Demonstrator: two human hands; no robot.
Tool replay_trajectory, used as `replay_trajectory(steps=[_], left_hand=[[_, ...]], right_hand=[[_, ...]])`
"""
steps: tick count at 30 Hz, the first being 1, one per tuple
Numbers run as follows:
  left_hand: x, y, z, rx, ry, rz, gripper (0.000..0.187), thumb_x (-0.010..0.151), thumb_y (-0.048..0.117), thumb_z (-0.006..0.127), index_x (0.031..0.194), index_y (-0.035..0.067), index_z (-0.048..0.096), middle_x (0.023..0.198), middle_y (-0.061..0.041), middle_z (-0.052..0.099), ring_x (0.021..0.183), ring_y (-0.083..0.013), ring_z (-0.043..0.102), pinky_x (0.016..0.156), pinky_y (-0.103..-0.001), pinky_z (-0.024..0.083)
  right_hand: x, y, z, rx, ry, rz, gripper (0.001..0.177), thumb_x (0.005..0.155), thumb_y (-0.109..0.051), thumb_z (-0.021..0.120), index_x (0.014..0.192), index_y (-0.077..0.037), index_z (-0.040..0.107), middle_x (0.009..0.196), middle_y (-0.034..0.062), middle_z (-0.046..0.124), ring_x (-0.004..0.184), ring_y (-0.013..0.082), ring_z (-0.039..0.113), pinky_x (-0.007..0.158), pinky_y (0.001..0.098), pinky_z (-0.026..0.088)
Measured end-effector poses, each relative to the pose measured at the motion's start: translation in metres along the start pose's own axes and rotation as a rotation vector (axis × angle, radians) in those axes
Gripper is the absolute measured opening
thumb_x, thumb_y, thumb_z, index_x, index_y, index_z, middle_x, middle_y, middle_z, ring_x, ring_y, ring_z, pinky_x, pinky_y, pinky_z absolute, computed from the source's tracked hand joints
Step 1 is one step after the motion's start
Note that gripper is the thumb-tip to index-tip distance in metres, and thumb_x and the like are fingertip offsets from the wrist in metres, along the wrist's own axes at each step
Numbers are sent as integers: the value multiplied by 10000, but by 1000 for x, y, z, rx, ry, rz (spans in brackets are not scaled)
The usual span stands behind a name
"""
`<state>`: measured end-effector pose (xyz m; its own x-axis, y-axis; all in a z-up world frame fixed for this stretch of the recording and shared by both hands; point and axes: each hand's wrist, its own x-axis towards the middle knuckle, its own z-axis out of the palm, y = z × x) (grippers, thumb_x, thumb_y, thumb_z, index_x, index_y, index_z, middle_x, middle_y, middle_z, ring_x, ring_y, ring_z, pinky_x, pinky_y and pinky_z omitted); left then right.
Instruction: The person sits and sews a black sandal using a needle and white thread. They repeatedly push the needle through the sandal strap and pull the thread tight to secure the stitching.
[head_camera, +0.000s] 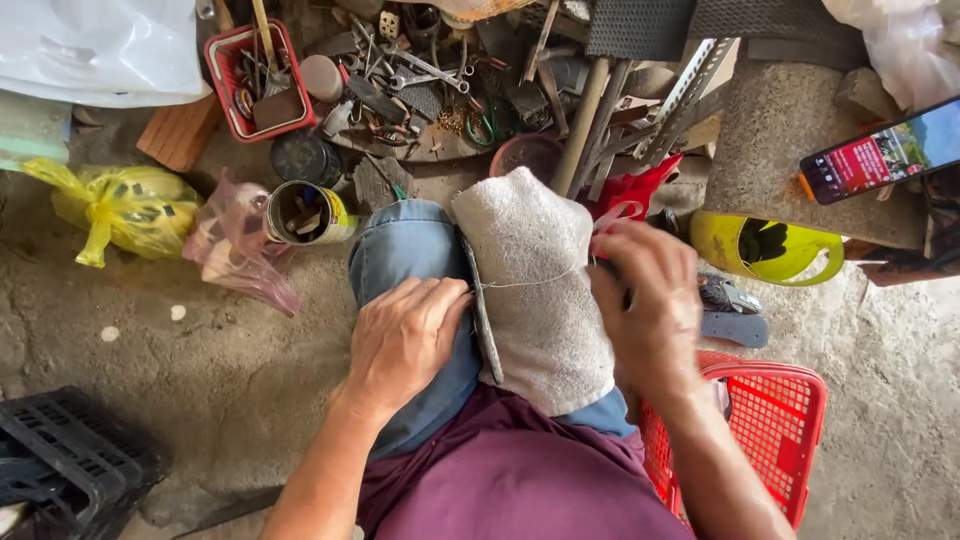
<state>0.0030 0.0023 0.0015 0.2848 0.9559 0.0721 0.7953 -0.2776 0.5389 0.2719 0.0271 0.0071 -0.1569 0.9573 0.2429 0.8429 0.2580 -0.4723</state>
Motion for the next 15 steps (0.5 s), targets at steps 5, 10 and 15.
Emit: replay_trajectory(steps=[5,10,15], left_hand=[[0,2,-4,34,22,-3,160,1064,316,552,982,210,638,671,-4,565,693,-234,664,602,-343,561],[-7,1,-12,-6,-11,24,205,1069,336,551,1086,168,667,710,-20,592,721,-247,672,626,-356,569],[-7,0,-6,-17,-20,45,248,1059,353,568,1120,134,669,725,-41,597,742,-265,672,652,-370,573]], right_hand=[[-2,-46,31,69,-111,-239,121,906,-196,760,1017,-149,763,1333,105,638,1317,401,529,973,479,491],[8,-59,-8,697,-334,-45,67,923,-138,700,962,-101,739,1182,100,723,1088,281,649,914,448,557],[10,-48,5,890,-459,232,115,931,-92,708,1015,-46,772,840,97,774,756,163,718,746,390,605]])
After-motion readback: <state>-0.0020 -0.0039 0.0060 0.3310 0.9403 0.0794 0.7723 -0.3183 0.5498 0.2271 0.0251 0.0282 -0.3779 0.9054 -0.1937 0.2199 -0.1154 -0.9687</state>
